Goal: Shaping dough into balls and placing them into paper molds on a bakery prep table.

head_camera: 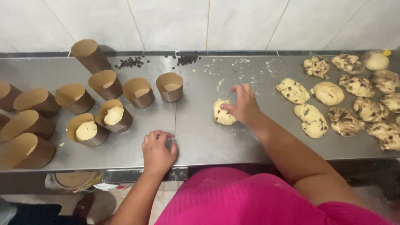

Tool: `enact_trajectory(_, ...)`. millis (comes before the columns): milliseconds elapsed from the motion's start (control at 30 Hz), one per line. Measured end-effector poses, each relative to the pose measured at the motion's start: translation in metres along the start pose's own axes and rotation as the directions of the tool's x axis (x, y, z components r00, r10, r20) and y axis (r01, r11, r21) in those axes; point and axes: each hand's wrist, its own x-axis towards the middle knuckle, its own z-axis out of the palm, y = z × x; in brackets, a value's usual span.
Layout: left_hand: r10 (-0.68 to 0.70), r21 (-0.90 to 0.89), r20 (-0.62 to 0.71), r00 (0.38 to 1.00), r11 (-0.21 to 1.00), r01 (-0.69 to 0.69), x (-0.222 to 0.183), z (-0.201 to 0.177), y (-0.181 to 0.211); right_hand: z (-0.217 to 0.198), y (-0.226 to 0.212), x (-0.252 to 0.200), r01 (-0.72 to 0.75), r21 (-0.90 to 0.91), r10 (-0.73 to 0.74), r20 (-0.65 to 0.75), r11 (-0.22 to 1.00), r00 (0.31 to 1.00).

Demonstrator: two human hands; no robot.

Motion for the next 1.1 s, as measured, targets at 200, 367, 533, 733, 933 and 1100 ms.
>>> enact_trajectory(200,0.064,0.051,-0.057,0.996,0.997,-0.061,-0.003,0.007,-0.005,0.002,-0.05,-0.048,0.421,-0.113,-0.383,0.258,0.9,0.887)
enact_trajectory(367,0.06,0.053,-0.041,0.997,0.997,-0.058,-0.001,0.011,-0.01,0.027,-0.033,-0.003,0.233,-0.199,-0.192,0.202,0.952,0.96)
enact_trajectory(533,0.056,0.038,-0.063,0.996,0.998,-0.054,-0.006,0.011,-0.013,0.032,-0.056,-0.009,0.161,-0.164,-0.125,0.208,0.973,0.97)
enact_trajectory(733,0.104,-0.029,-0.06,0.993,0.994,-0.106,-0.016,0.011,-0.014,0.016,-0.07,-0.076,0.374,-0.175,-0.33,0.237,0.911,0.914)
enact_trajectory(933,0.363,-0.36,0.1,0.926,0.881,-0.306,-0.007,-0.002,0.05,-0.003,-0.049,-0.073,0.223,-0.123,-0.206,0.138,0.967,0.969)
enact_trajectory(1100,0.69,-0.397,0.081,0.719,0.684,-0.612,0.021,0.044,0.095,-0.024,-0.02,-0.041,-0.336,0.094,0.3,0.272,0.937,0.914)
